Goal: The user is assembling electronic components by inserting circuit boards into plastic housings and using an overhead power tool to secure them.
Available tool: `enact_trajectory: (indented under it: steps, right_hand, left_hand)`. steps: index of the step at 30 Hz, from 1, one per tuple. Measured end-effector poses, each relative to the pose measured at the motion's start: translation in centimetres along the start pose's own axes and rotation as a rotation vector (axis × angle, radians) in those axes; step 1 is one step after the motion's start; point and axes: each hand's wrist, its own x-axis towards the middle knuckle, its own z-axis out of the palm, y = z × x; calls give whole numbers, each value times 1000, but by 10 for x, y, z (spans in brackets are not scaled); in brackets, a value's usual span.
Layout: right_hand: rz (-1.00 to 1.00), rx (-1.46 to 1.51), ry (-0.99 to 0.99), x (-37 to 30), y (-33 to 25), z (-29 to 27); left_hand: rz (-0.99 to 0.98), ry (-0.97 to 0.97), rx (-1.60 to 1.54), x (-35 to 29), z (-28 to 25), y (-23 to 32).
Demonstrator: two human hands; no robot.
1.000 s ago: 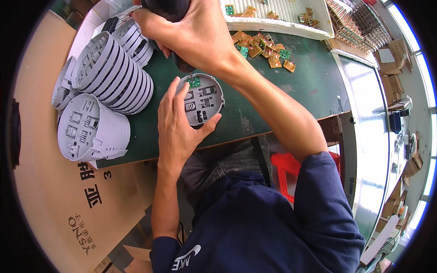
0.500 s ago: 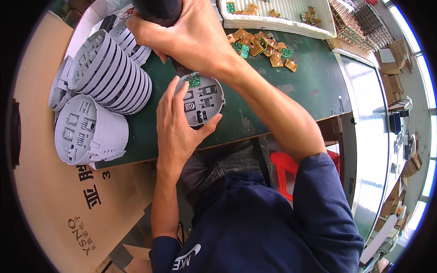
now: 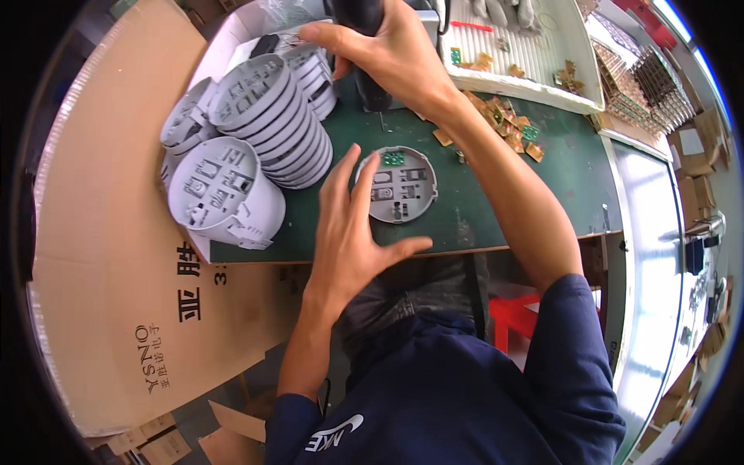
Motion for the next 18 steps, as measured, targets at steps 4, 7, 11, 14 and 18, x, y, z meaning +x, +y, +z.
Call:
enact_trajectory:
  steps: [4,7,11,14,18]
  right_hand:
    - [29,-113,112,-5,4,-18]
    - [84,-293,10,-30,8,-15]
    - [46,-956,-231,-113,25,-12]
    - [110,-1163,-393,-158,28,-2]
    - [240,-1046,-317,-159,21,-7]
  left_hand:
    - [78,183,295,12,-103,29]
    - [-124,234,468,26,-155,20]
    - [-322,-79,530,44,-184,-3]
    - [-574,-330,300,70,-189,2]
    - [-439,-415,462,75,-187,9]
